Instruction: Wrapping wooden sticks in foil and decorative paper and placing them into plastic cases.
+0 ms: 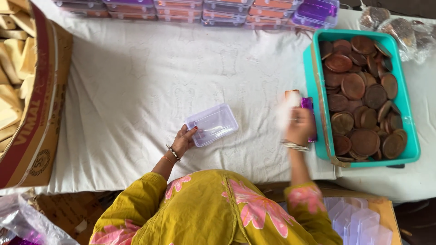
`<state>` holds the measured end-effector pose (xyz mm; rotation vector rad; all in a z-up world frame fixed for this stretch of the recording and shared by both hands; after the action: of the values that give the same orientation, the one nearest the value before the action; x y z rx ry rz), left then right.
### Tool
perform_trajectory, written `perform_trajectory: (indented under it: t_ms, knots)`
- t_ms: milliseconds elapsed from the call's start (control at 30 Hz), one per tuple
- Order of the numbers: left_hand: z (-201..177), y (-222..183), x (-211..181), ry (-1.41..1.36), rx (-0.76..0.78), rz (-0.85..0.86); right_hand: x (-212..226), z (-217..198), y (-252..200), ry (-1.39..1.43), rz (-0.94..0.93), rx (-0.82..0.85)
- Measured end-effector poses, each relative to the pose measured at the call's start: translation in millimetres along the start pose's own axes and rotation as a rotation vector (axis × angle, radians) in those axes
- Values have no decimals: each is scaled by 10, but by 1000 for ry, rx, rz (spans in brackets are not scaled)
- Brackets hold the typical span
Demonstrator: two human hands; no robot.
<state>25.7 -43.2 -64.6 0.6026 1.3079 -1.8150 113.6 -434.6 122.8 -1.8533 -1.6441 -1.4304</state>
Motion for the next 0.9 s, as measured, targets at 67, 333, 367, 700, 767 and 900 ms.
perform_trajectory:
  t_ms: [67, 333, 367, 700, 767, 900]
  knots:
    - [15, -37, -24, -1, -3, 7, 79, 824, -479, 166, -86, 112]
    - [-295, 372, 493, -107, 124, 167, 1396, 2175, -1698, -77, -772, 861]
    - [-270, 372, 459, -118, 112, 157, 1269, 2261, -1691, -152, -792, 901]
    - [-74, 207, 236, 14, -30, 106, 58, 2384, -682, -267, -436, 733]
    - [-107, 296, 334, 0, -18, 127, 357, 2463, -969, -281, -408, 767]
    - [-264, 442, 508, 17, 61, 351, 895, 2578, -1694, -263, -365, 1039]
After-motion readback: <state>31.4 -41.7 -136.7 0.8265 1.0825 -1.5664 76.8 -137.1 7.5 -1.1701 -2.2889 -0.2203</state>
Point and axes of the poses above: each hand's wrist, its own y-axis towards the middle knuckle, its own z-axis out of the palm, x = y × z, the point moved 5 cm from there along y, towards the middle knuckle, and after that the axes turned 8 degrees about y, right-handed, at the moved point
